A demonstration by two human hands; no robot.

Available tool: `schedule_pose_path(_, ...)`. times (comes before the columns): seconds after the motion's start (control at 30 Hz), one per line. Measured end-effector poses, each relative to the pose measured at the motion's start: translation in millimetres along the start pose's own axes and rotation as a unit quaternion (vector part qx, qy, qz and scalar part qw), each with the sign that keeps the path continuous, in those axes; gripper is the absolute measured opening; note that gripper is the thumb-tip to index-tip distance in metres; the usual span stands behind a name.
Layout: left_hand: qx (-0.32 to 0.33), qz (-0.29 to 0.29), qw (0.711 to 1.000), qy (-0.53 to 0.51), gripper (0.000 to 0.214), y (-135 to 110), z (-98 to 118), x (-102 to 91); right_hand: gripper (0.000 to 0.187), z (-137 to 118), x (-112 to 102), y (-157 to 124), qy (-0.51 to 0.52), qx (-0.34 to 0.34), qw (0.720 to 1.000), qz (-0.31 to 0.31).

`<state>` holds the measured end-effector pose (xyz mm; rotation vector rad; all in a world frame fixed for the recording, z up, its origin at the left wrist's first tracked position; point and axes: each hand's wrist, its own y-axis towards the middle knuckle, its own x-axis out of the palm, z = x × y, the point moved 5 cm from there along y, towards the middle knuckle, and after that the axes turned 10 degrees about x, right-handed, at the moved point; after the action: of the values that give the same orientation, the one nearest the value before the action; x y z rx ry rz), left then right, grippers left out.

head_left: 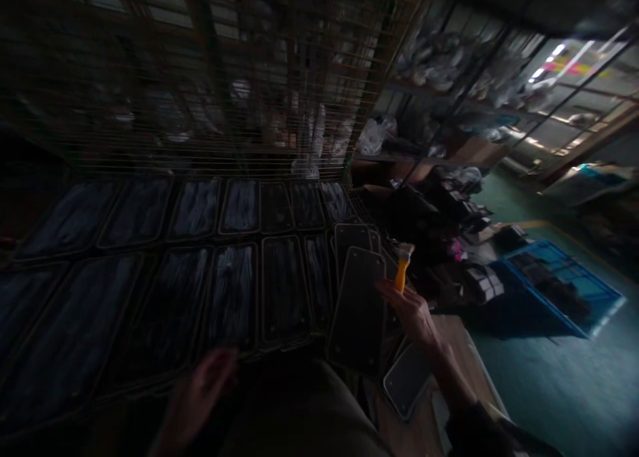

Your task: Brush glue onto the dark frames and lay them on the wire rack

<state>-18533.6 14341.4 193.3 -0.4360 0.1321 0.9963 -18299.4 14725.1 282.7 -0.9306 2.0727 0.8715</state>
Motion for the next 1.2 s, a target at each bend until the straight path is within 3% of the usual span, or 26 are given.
schedule_pose_path(0.07, -0.019, -0.198, 0.979, -0.039, 0.057, -14, 2, 77.1, 0.039, -8, -12, -4, 0.004, 0.015, 0.999, -0.034)
schedule_pose_path(0.1, -0.033, -0.245, 0.968, -0.037, 0.059, -19, 3, 109.5, 0.04, -10, -17, -5, 0.01, 0.026, 0.999, -0.044)
schedule_pose_path(0.17, -0.042, -0.288, 0.956, -0.048, 0.061, -24, 6, 160.9, 0.04, -10, -25, -8, 0.024, 0.045, 0.997, -0.051)
schedule_pose_path(0.27, -0.067, -0.285, 0.953, -0.074, 0.062, -25, 10, 201.2, 0.036, -2, -31, -13, 0.033, 0.062, 0.997, -0.027)
schedule_pose_path(0.43, -0.124, -0.239, 0.957, -0.107, 0.062, -29, 19, 210.6, 0.032, 19, -32, -20, 0.065, 0.098, 0.992, 0.041)
schedule_pose_path(0.57, -0.124, -0.216, 0.959, -0.139, 0.059, -36, 30, 209.0, 0.026, 34, -33, -18, 0.113, 0.136, 0.979, 0.102)
schedule_pose_path(0.7, -0.1, -0.17, 0.975, -0.099, 0.055, -38, 31, 204.5, 0.025, 44, -33, -8, 0.113, 0.142, 0.975, 0.127)
schedule_pose_path(0.83, -0.024, -0.097, 0.994, -0.05, 0.046, -37, 34, 197.8, 0.024, 48, -25, 7, 0.08, 0.099, 0.985, 0.113)
schedule_pose_path(0.9, -0.006, -0.095, 0.994, -0.056, 0.044, -38, 37, 197.5, 0.023, 48, -19, 12, 0.045, 0.076, 0.992, 0.094)
schedule_pose_path(1.03, -0.054, -0.137, 0.978, -0.146, 0.043, -43, 38, 202.1, 0.023, 40, -12, 6, -0.016, 0.046, 0.998, 0.051)
schedule_pose_path(1.2, -0.096, -0.117, 0.97, -0.19, 0.04, -42, 35, 205.9, 0.022, 16, -14, -38, -0.034, 0.014, 0.999, -0.021)
